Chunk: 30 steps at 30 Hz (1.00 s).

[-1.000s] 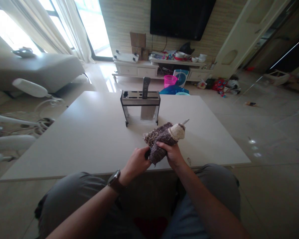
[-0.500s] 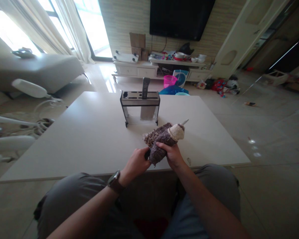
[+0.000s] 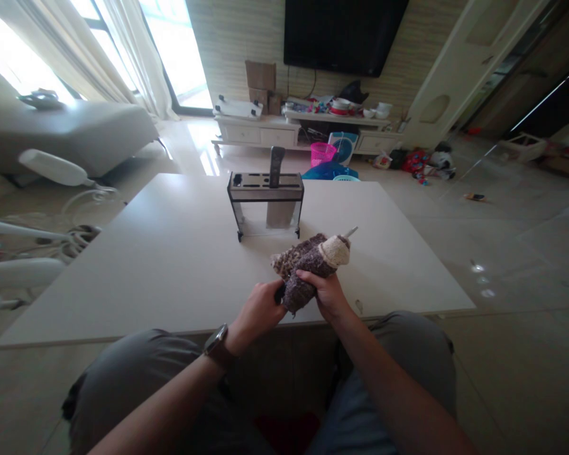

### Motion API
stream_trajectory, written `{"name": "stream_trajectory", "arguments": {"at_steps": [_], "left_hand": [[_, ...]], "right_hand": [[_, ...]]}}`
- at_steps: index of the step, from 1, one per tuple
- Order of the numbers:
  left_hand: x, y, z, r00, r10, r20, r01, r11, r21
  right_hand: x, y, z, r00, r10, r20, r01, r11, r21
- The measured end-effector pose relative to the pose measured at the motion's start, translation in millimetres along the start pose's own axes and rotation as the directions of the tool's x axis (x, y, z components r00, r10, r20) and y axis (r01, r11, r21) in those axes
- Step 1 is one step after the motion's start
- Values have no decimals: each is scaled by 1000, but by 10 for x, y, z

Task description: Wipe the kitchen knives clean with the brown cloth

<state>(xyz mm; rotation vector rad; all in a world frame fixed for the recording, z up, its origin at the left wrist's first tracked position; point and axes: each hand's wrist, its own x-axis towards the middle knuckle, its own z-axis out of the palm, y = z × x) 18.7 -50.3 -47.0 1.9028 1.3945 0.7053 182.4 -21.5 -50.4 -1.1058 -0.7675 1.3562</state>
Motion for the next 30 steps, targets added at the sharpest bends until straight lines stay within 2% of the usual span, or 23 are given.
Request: {"name": "stream_trajectory", "arguments": {"at_steps": [30], "left_hand": [[4, 7, 1, 1000, -15, 13, 15, 1000, -1]], "right_hand": [[-13, -5, 15, 1000, 28, -9, -27, 999, 27]]}}
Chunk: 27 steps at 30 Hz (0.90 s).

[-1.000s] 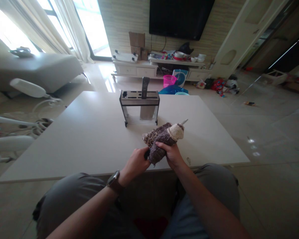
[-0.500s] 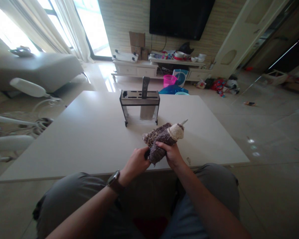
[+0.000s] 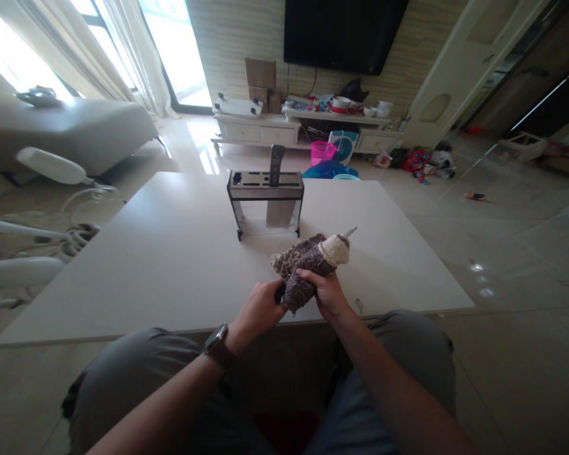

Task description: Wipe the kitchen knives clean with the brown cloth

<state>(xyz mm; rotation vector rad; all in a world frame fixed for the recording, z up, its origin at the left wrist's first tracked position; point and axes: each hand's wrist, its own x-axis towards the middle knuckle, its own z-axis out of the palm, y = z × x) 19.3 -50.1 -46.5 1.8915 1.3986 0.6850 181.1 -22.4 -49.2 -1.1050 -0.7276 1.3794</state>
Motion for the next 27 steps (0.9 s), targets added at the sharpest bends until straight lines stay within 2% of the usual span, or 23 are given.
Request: {"name": "stream_trajectory", "arguments": {"at_steps": [27], "left_hand": [[-4, -8, 0, 1000, -2, 3, 2, 1000, 15]], "right_hand": [[-3, -11, 27, 1000, 14, -15, -13, 1000, 21]]}}
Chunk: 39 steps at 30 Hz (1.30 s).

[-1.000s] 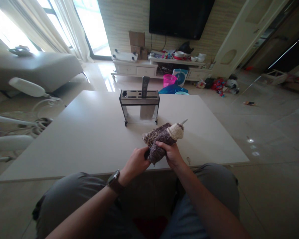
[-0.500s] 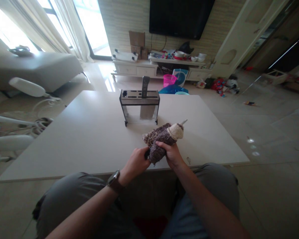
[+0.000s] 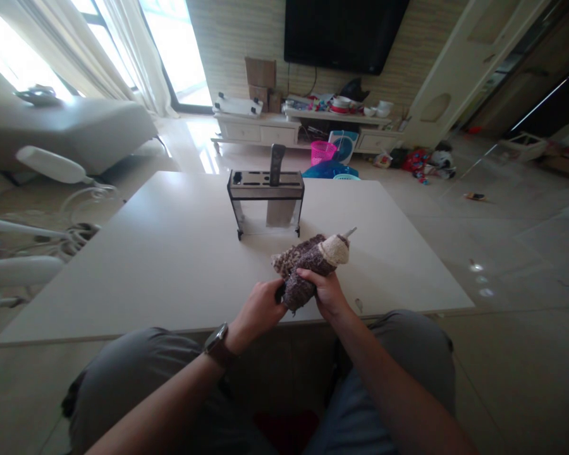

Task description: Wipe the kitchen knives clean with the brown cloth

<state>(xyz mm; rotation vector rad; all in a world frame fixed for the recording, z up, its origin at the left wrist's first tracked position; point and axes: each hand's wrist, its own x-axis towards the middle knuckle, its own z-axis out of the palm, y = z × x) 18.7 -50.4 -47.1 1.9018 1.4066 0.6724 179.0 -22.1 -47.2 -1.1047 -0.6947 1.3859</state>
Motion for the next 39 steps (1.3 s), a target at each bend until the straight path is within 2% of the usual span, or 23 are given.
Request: {"name": "stream_trajectory", "arguments": {"at_steps": [39], "left_hand": [[4, -3, 9, 1000, -2, -4, 2, 1000, 15]], "right_hand": [[1, 13, 5, 1000, 0, -15, 0, 1000, 9]]}}
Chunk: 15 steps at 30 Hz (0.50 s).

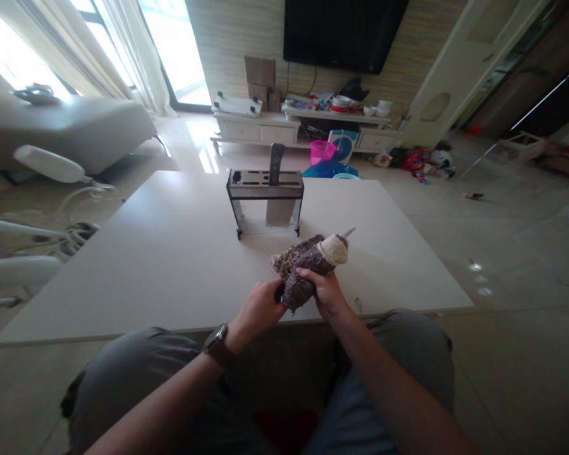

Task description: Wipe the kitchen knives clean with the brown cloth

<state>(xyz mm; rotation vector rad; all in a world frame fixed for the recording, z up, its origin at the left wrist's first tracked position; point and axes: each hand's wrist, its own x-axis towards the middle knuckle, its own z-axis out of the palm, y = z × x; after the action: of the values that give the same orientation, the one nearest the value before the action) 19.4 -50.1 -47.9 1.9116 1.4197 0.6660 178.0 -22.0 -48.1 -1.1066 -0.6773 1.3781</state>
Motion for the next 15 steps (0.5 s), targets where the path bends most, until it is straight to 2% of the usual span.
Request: {"name": "stream_trajectory", "arguments": {"at_steps": [15], "left_hand": [[-15, 35, 9, 1000, 12, 17, -12, 999, -31]], "right_hand": [[16, -28, -14, 999, -46, -27, 46, 999, -8]]}}
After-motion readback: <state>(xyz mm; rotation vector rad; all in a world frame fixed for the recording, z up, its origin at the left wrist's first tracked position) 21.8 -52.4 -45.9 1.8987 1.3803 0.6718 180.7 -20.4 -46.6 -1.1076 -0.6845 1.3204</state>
